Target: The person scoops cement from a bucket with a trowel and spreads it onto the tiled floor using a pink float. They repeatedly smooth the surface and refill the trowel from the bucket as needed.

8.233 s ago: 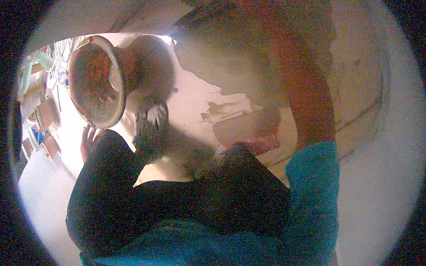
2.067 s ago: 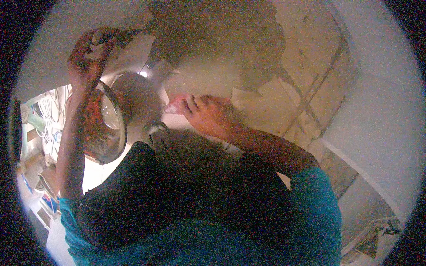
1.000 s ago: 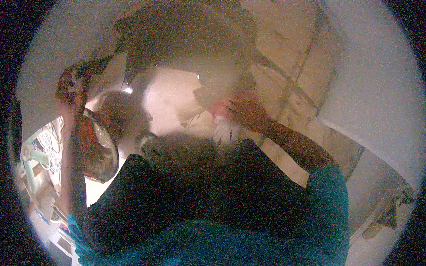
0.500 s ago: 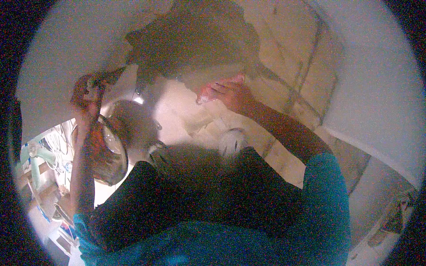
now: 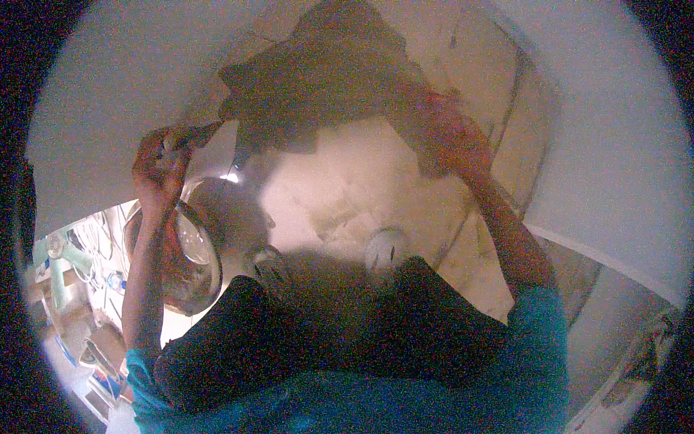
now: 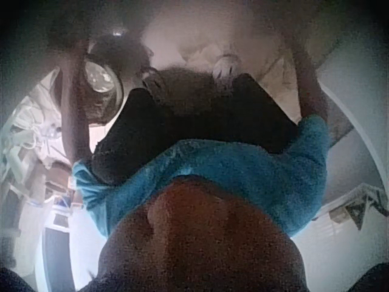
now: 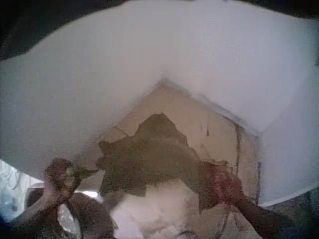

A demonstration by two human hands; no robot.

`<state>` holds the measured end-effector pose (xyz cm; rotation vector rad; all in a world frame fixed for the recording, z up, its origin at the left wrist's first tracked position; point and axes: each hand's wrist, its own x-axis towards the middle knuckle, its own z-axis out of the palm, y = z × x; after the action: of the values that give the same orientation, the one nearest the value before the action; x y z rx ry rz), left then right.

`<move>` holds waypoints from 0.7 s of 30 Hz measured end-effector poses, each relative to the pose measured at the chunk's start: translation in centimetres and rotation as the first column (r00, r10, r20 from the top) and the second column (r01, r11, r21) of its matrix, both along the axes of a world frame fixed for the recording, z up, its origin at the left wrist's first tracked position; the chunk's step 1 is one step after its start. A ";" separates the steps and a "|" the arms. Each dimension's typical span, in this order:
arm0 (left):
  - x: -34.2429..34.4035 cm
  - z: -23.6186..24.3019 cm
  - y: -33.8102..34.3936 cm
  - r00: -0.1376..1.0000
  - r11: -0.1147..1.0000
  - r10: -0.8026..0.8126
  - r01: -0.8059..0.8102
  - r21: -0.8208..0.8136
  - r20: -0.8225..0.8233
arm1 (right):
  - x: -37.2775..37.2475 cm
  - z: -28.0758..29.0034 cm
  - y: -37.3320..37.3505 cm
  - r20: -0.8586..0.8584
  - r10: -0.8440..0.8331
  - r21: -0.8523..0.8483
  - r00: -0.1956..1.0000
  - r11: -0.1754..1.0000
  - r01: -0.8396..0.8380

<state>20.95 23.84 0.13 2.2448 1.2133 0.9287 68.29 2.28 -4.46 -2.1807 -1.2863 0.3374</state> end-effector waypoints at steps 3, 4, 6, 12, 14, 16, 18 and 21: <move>0.1 -0.1 0.1 0.999 0.999 0.039 -0.039 -0.007 -0.002 | 4.9 -2.1 -7.3 -0.555 -0.499 -0.211 0.666 0.859 0.467; -0.1 -0.1 0.1 0.999 0.999 0.037 -0.037 0.005 -0.023 | 5.8 -3.8 -10.1 -0.695 -0.515 -0.225 0.501 0.818 0.529; 0.0 0.2 0.5 0.998 1.000 0.023 -0.022 0.016 -0.054 | 9.2 -8.5 -15.9 -0.727 -0.608 -0.293 0.318 0.694 0.657; 0.3 0.8 1.2 0.999 0.999 -0.036 0.036 0.010 -0.024 | 10.8 -16.0 -17.7 -0.553 -0.724 -0.200 0.413 0.596 0.778; 0.8 1.1 1.5 0.998 0.996 -0.055 0.058 0.061 -0.044 | 10.5 -16.0 -14.7 -0.501 -0.724 -0.271 0.474 0.652 0.708; 1.6 1.6 1.5 0.995 0.994 -0.081 0.085 0.075 -0.053 | 11.4 -16.7 -13.1 -0.162 -0.672 -0.390 0.723 0.717 0.579; 3.3 1.7 1.8 0.992 0.990 -0.123 0.125 0.057 -0.041 | 13.4 -17.2 -12.0 0.193 -0.457 -0.531 0.869 0.696 0.484; 5.1 2.3 1.9 0.984 0.988 -0.151 0.149 -0.031 -0.094 | 12.4 -18.8 -6.4 0.173 -0.522 -0.558 0.835 0.647 0.519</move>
<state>26.00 25.69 2.46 2.3490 1.0709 0.7534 80.65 -4.12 -23.27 -2.9514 -0.4989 0.5522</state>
